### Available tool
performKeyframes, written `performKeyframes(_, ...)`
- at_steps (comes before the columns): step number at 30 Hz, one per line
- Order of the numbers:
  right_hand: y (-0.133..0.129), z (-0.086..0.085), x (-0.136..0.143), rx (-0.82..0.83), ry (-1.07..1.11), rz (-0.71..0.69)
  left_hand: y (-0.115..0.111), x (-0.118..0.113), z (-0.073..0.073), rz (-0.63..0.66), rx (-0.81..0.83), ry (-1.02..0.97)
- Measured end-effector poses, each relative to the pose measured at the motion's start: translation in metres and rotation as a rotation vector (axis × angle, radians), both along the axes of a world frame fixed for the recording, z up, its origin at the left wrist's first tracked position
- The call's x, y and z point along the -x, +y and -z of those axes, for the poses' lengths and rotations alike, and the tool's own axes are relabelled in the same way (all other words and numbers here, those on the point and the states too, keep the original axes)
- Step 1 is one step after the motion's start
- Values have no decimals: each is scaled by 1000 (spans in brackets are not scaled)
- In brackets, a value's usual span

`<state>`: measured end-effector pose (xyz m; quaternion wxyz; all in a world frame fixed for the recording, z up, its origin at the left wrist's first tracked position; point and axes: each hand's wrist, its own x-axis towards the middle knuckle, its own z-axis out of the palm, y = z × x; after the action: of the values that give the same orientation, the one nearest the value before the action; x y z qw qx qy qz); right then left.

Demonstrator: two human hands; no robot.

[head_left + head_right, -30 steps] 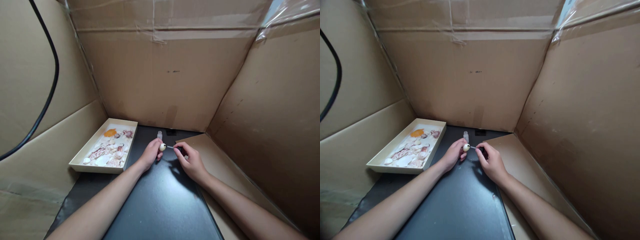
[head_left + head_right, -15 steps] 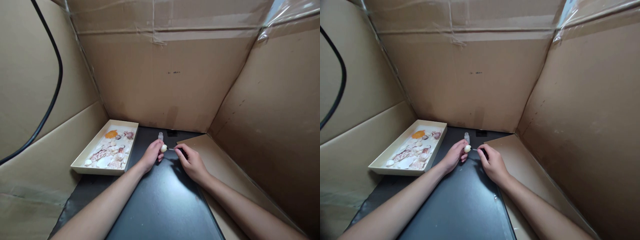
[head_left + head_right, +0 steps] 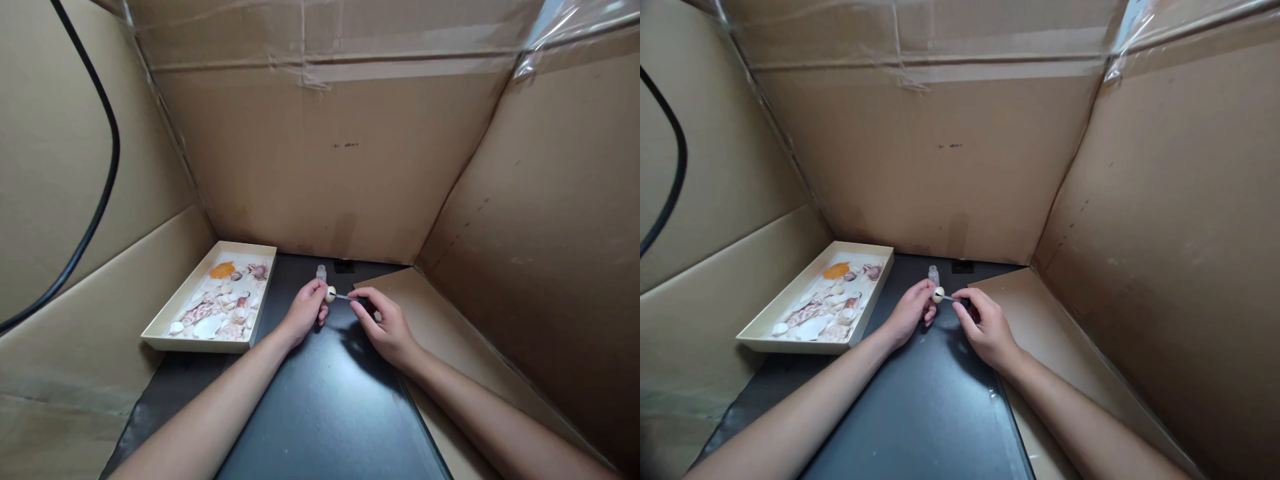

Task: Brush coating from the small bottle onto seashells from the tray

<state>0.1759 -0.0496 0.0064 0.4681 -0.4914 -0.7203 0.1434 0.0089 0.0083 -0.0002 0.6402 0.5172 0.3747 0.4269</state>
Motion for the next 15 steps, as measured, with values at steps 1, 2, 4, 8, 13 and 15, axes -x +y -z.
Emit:
performKeyframes(1,0,0,0,10,-17,-9,0,0,0,1,2,3)
performKeyframes(2,0,0,0,30,-39,-11,0,0,0,2,1,4)
performKeyframes(4,0,0,0,70,-67,6,0,0,1,8,1,3)
performKeyframes(8,-1,0,0,38,-22,5,1,1,1,12,-4,5)
performKeyframes(13,1,2,-1,36,-24,-26,0,1,1,12,-2,-1)
performKeyframes(15,1,2,-1,61,-32,-21,0,1,0,17,3,6)
